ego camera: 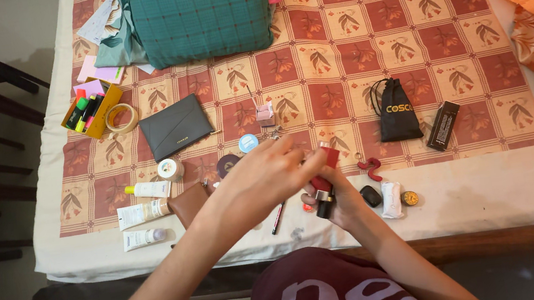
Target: The person organizes various cosmetic products by picking them up from a bed, placing some into a brown pouch, and then arranging the pouch and tubes onto a shelf.
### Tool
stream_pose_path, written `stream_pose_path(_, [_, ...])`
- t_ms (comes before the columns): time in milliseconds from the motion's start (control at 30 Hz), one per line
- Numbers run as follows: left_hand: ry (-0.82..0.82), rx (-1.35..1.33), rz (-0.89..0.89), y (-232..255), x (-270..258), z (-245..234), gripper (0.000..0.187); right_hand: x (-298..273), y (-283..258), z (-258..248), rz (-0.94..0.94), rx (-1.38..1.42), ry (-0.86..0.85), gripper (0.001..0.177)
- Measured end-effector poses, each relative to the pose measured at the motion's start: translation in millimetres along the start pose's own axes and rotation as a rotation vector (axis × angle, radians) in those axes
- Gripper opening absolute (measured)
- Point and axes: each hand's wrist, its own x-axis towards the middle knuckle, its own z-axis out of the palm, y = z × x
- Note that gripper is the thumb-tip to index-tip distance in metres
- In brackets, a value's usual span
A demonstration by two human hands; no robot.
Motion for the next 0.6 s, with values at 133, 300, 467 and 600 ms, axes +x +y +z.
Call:
stream_pose_path(133, [-0.067,-0.100,-0.094,-8.4,-1.0,-10.3,0.040,1.7,4.0,2.7,-0.016,0.046,-0.066,0.026])
stream_pose_path(300, [0.027,-0.092,-0.072,-4.8,-1.3,-23.1,0.055,2.8,5.8,6.2,-0.001,0.100,-0.090,0.028])
stream_pose_path(467, [-0.036,-0.187,-0.172,-4.1,-8.0,-37.7,0.054,0.7,3.0,16.5,0.001,0.109,-0.097,0.034])
stream_pose_path(600, [0.030,-0.197,-0.147,-4.0,-11.3,-34.1,0.057,0.7,3.7,14.6,0.027,0.141,-0.120,0.033])
